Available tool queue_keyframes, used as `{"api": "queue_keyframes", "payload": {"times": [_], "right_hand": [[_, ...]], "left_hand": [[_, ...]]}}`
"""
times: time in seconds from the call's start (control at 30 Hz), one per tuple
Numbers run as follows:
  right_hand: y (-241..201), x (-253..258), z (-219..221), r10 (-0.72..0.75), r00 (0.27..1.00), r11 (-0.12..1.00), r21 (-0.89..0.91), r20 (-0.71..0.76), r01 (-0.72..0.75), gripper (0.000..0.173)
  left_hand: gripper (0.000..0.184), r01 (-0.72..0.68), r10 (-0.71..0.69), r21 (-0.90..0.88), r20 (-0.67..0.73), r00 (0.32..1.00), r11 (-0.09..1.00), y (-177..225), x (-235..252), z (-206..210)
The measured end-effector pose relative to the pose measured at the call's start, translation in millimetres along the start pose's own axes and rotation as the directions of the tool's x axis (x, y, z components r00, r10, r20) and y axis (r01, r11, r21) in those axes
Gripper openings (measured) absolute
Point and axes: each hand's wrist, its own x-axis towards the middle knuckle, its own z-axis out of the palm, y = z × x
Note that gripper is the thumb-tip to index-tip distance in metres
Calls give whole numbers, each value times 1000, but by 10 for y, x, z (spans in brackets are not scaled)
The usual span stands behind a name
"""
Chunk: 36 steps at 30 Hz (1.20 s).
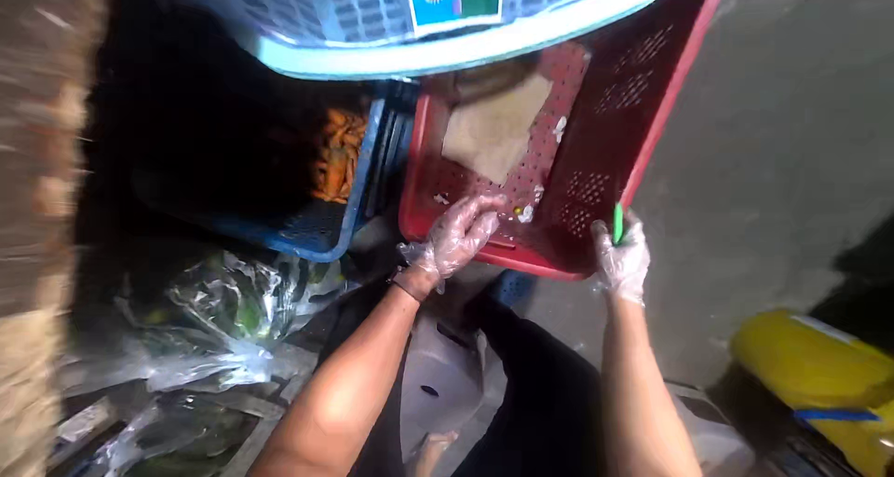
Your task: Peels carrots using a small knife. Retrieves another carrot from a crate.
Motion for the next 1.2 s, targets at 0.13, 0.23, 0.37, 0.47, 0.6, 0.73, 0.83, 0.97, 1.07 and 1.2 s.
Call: {"api": "queue_keyframes", "payload": {"times": [0.13, 0.23, 0.37, 0.47, 0.6, 0.73, 0.83, 0.97, 1.07, 1.2], "right_hand": [[66, 98, 47, -68, 998, 994, -84, -13, 67, 68], [25, 225, -72, -88, 995, 984, -151, 55, 96, 71], [6, 386, -55, -100, 994, 971, -216, 46, 107, 84], [-15, 470, -61, -107, 992, 970, -210, 67, 119, 83], [-108, 378, -22, -137, 989, 977, -153, 62, 145, 78], [-41, 144, 30, -166, 982, 983, -65, 84, 172, 80], [5, -136, 13, -109, 987, 985, -123, 120, 124, 84], [67, -355, 40, -65, 992, 988, -133, 109, 79, 88], [123, -358, -1, -55, 986, 981, -177, 155, 83, 86], [-127, -522, -335, -103, 991, 957, -263, 87, 123, 74]], "left_hand": [[32, -212, 213, 21, -97, 972, 977, 86, 142, -29], [28, -232, 217, 214, 92, 972, 949, 145, 126, 5], [35, -251, -111, 527, 561, 820, 812, 167, -59, 50], [43, -269, -215, 613, 599, 771, 742, 199, -182, 86], [53, -242, -104, 655, 443, 890, 716, 296, -381, 101], [48, -277, -62, 672, 434, 899, 686, 194, -517, 175], [50, -368, 20, 689, 456, 890, 625, 155, -572, 232], [54, -378, 60, 704, 432, 900, 602, 253, -714, 173], [59, -349, 177, 632, 320, 931, 692, 229, -695, 150], [83, -164, 177, 357, -6, 984, 920, 509, -642, -174]]}}
